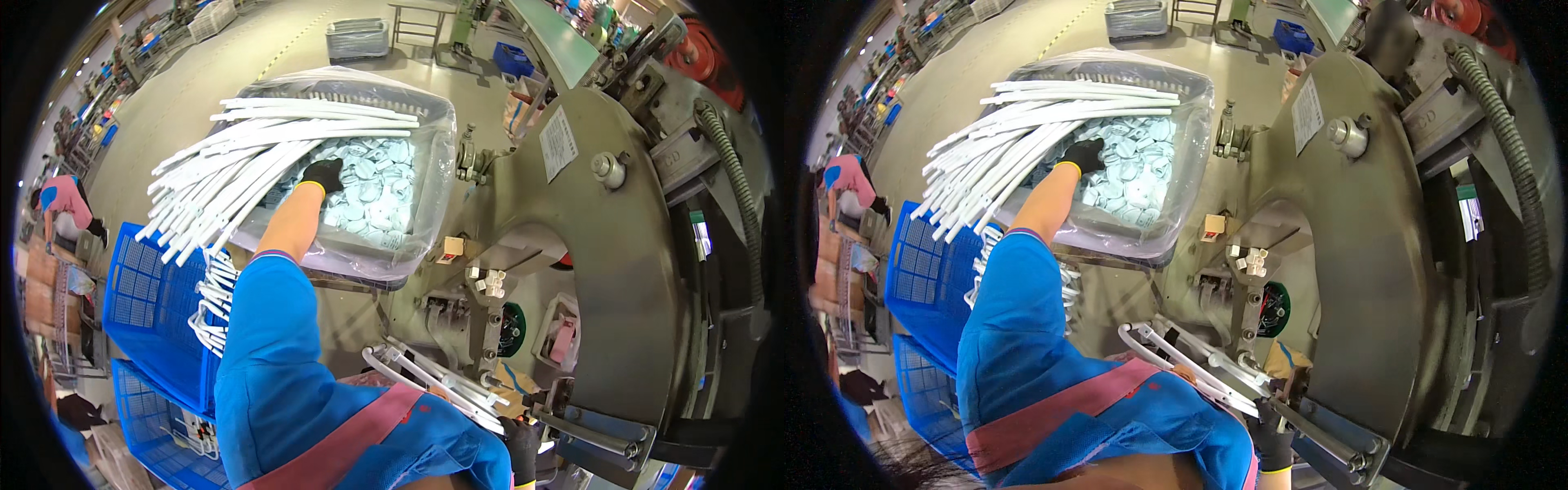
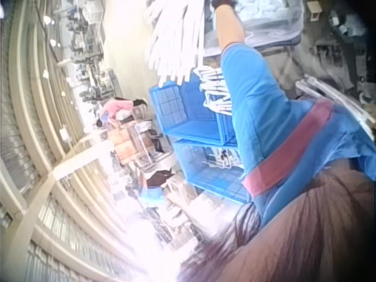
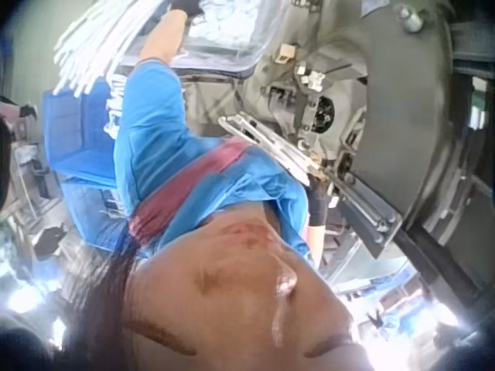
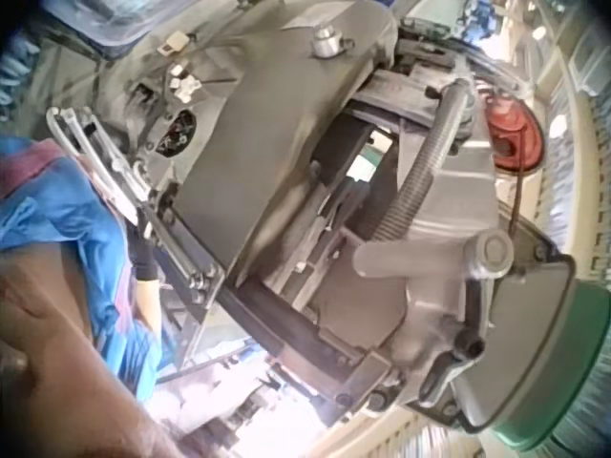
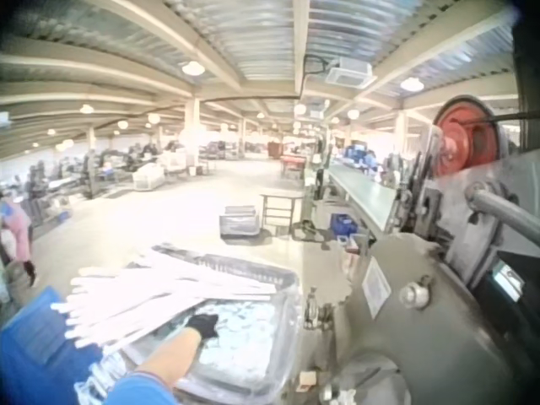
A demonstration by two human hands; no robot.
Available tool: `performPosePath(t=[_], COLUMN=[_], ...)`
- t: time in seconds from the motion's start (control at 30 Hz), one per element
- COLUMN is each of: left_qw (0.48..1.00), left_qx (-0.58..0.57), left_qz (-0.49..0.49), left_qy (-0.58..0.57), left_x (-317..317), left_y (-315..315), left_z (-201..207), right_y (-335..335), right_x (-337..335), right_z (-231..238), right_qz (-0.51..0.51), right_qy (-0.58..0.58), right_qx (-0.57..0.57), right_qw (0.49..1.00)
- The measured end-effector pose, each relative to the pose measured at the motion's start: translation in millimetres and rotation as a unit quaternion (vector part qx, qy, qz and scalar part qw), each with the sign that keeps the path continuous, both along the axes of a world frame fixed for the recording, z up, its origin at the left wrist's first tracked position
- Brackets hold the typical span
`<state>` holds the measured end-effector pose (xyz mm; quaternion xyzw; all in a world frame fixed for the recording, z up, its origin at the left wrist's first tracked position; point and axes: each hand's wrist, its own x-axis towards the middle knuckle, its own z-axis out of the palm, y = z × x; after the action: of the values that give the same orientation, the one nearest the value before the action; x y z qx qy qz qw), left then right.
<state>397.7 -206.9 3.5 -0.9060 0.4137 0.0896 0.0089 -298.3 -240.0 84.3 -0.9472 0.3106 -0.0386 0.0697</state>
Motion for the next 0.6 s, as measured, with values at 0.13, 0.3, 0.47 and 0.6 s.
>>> performPosePath(t=[0.13,0.3,0.47,0.6], left_qw=[0.992,0.931,0.937,0.962], left_qx=[-0.09,-0.328,-0.321,-0.216], left_qz=[0.047,0.05,-0.121,-0.163], left_qy=[0.073,0.152,0.065,0.021], left_x=[14,6,-1,2], left_y=[-3,-17,-28,-29], left_z=[0,17,11,-1], right_y=[4,7,11,12], right_x=[10,22,25,24], right_z=[10,14,16,19], right_qz=[-0.078,-0.086,-0.072,-0.088], right_qy=[0.076,0.072,0.041,0.055], right_qx=[0.173,0.178,0.18,0.196], right_qw=[0.979,0.978,0.98,0.975])
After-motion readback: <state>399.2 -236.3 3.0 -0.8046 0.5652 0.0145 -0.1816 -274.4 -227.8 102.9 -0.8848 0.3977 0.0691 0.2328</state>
